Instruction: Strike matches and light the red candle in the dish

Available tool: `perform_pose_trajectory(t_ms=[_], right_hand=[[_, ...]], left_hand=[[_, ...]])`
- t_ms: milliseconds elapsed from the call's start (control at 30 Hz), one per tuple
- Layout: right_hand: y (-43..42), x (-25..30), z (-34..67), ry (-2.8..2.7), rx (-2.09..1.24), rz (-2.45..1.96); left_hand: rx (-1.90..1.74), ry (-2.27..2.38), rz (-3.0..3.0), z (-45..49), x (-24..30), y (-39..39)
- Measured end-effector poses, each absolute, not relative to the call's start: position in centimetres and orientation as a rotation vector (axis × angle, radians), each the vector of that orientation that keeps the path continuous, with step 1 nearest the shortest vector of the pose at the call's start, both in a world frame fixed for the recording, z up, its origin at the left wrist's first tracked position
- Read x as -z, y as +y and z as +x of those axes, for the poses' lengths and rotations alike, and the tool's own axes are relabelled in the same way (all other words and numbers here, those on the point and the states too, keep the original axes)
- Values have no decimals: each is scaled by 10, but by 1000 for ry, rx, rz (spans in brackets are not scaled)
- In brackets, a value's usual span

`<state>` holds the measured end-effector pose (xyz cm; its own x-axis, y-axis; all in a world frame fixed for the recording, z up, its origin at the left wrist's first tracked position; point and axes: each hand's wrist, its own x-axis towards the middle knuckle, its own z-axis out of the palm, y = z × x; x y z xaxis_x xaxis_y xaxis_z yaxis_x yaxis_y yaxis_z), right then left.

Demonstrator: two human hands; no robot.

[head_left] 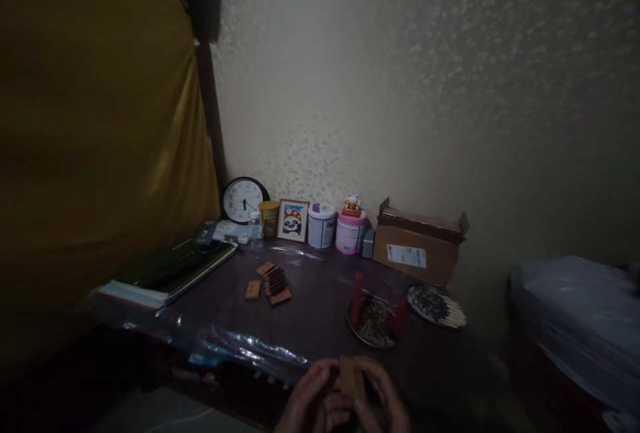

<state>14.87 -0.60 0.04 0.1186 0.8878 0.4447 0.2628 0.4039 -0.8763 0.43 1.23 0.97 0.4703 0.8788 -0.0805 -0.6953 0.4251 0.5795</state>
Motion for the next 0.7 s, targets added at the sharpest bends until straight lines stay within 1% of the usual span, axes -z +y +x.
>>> perform_pose_trajectory(t_ms=[167,433,700], right_hand=[[-10,-12,145,-1575,-679,-1106],[-12,-10,136,-1549,-676,-1108],[-21,-20,135,-1542,-694,-1084]], left_hand=[[-1006,279,419,5,-21,2],[-1033,266,354,4,-16,0],[-1053,213,375,7,-11,-1]])
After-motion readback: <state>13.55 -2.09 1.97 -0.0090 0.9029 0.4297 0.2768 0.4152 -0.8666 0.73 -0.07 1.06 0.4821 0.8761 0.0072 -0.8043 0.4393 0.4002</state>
